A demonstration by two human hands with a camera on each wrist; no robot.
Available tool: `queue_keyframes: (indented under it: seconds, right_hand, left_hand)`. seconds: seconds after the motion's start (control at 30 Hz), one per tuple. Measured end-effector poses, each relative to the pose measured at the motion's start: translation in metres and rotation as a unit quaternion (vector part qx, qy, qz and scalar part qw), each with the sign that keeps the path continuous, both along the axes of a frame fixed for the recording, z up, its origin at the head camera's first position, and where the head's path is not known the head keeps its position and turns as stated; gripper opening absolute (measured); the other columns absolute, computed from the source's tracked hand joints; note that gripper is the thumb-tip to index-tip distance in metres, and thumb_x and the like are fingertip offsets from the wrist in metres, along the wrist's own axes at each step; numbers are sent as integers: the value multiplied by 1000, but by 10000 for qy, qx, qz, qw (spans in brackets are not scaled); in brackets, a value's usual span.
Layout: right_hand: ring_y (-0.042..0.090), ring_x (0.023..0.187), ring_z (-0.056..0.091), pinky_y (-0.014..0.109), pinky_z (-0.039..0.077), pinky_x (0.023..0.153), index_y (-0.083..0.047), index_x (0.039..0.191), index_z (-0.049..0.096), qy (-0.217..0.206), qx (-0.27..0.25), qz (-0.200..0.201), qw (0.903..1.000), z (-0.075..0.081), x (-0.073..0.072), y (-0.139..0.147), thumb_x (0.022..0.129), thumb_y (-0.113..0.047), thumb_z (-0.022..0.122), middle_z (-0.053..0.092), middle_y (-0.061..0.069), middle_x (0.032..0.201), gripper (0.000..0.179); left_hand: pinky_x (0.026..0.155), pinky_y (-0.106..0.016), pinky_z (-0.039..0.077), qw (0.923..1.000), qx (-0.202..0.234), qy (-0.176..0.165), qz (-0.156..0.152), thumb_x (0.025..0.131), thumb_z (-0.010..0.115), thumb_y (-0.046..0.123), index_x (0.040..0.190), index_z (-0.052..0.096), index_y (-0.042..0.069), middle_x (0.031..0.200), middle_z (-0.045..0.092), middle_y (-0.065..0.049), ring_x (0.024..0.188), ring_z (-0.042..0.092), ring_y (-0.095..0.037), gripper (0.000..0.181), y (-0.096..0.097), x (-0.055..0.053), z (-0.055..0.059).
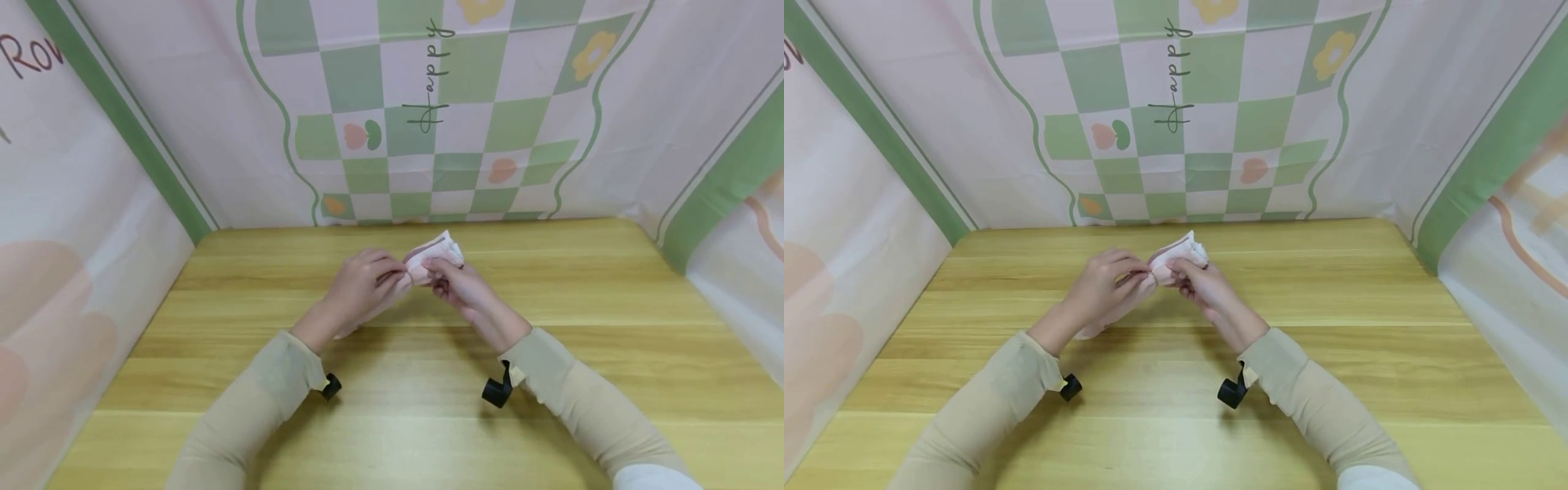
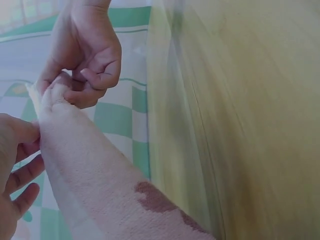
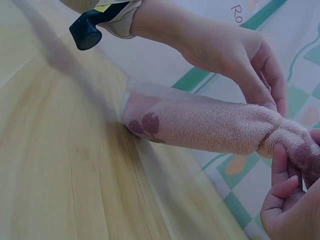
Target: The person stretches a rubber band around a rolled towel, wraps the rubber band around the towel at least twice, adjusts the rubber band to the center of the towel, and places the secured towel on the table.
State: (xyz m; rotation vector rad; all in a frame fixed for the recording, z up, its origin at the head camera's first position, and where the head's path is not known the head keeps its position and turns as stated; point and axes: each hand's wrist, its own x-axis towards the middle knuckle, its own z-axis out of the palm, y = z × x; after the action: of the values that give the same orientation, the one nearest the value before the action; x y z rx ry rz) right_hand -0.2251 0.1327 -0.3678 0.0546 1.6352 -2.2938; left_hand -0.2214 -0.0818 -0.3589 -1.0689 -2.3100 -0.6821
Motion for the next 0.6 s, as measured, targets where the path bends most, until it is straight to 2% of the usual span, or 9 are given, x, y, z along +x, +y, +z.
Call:
queue_keyframes:
  seconds: [0.13, 0.23, 0.37, 0.47, 0.6]
  right_hand:
    - [7, 67, 49, 19, 38, 62, -11, 100, 56, -84, 23, -28, 10000, 1, 0, 0, 101, -8, 59, 60, -4, 77, 5]
    - [6, 66, 48, 19, 38, 62, -11, 98, 57, -100, 74, -27, 9999, 1, 0, -1, 102, -8, 58, 59, -5, 75, 5]
    - [6, 66, 49, 19, 38, 62, -13, 91, 59, -129, 157, -98, 9997, 3, 1, -2, 102, -9, 59, 60, -5, 73, 12]
    - [7, 65, 50, 19, 39, 62, -13, 89, 60, -235, 175, -204, 9994, 4, 3, -4, 101, -10, 61, 61, -5, 73, 12]
    - [8, 65, 50, 20, 39, 62, -12, 89, 60, -339, 128, -312, 9989, 5, 4, -6, 101, -11, 61, 62, -5, 73, 12]
  left_hand:
    - [87, -36, 54, 9996, -179, -18, -236, 95, 72, 6, 100, 76, 4, 99, 72, -7, 95, 67, -24, 6, -1, -2, 2]
    - [84, -37, 54, 9987, -395, -94, -324, 97, 71, 6, 100, 75, 5, 99, 70, -6, 93, 66, -23, 5, -1, -3, 4]
    - [83, -44, 52, 9959, -841, -253, -202, 100, 68, 14, 102, 72, 8, 101, 68, -4, 94, 63, -23, 7, -2, -2, 7]
    - [86, -51, 49, 9922, -1174, -417, -51, 103, 62, 19, 104, 69, 11, 104, 65, -3, 97, 60, -23, 11, -2, 0, 10]
    - [89, -53, 45, 9894, -1300, -648, -69, 105, 57, 20, 102, 66, 12, 103, 61, -2, 98, 56, -23, 12, -3, 1, 11]
